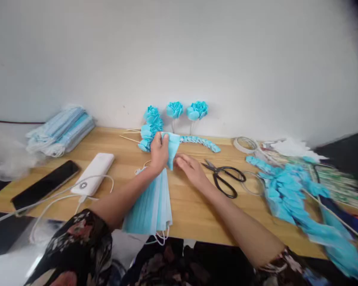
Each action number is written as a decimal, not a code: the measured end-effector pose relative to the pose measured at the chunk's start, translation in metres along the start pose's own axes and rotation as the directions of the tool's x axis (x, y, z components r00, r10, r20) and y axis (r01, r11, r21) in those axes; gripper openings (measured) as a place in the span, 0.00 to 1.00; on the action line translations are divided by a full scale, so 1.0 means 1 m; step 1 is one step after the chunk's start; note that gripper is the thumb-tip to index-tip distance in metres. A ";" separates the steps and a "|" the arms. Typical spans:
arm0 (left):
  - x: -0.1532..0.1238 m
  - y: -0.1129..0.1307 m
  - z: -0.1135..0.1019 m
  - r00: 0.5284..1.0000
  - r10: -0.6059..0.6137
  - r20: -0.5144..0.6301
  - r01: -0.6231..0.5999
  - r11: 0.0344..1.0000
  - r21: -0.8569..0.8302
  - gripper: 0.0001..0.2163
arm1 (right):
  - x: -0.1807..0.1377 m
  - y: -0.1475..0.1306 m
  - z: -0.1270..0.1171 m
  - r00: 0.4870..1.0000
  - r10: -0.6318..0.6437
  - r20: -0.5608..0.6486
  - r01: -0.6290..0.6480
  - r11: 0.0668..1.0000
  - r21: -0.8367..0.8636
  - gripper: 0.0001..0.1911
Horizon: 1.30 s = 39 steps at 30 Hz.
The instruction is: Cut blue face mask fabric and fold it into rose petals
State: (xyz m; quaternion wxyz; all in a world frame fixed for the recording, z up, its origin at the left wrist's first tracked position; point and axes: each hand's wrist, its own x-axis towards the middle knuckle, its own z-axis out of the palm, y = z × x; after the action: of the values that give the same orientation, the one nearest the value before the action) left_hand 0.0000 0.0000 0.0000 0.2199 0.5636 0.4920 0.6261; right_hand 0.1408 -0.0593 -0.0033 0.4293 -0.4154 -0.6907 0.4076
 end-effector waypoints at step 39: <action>-0.019 0.008 0.010 0.908 -0.376 0.187 0.418 0.765 -0.490 0.15 | 0.042 -0.002 0.026 0.799 -0.093 -0.595 -0.028 0.981 -0.191 0.20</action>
State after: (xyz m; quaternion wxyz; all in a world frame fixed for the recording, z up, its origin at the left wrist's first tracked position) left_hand 0.0169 -0.0152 -0.0033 0.5097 0.3901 0.4036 0.6520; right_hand 0.1043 -0.0259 0.0014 0.5913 -0.5502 -0.5616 0.1797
